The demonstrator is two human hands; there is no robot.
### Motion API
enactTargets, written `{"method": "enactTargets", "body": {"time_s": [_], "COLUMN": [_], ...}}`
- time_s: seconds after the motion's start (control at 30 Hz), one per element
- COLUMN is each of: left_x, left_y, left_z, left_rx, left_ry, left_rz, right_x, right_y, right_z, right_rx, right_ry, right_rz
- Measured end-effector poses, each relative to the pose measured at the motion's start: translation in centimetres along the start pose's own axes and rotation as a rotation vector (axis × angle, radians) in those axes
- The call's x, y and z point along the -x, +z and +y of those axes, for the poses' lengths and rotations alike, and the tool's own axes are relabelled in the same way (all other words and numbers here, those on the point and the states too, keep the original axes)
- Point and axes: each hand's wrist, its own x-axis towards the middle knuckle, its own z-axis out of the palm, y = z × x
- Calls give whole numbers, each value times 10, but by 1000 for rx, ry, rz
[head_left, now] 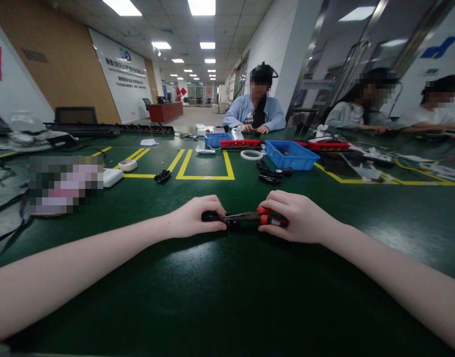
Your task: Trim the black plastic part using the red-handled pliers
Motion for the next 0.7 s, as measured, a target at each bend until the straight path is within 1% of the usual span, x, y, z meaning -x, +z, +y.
{"method": "enactTargets", "body": {"time_s": [0.23, 0.43, 0.7], "left_x": [0, 0, 0], "left_y": [-1, 0, 0], "left_z": [2, -1, -1], "left_rx": [-7, -11, -12], "left_ry": [3, 22, 11], "left_rz": [-6, -6, -5], "right_x": [1, 0, 0], "right_y": [0, 4, 3], "right_z": [0, -3, -4], "right_rx": [-14, -17, -10], "right_ry": [-2, -15, -4], "right_rz": [-2, -9, -7]}}
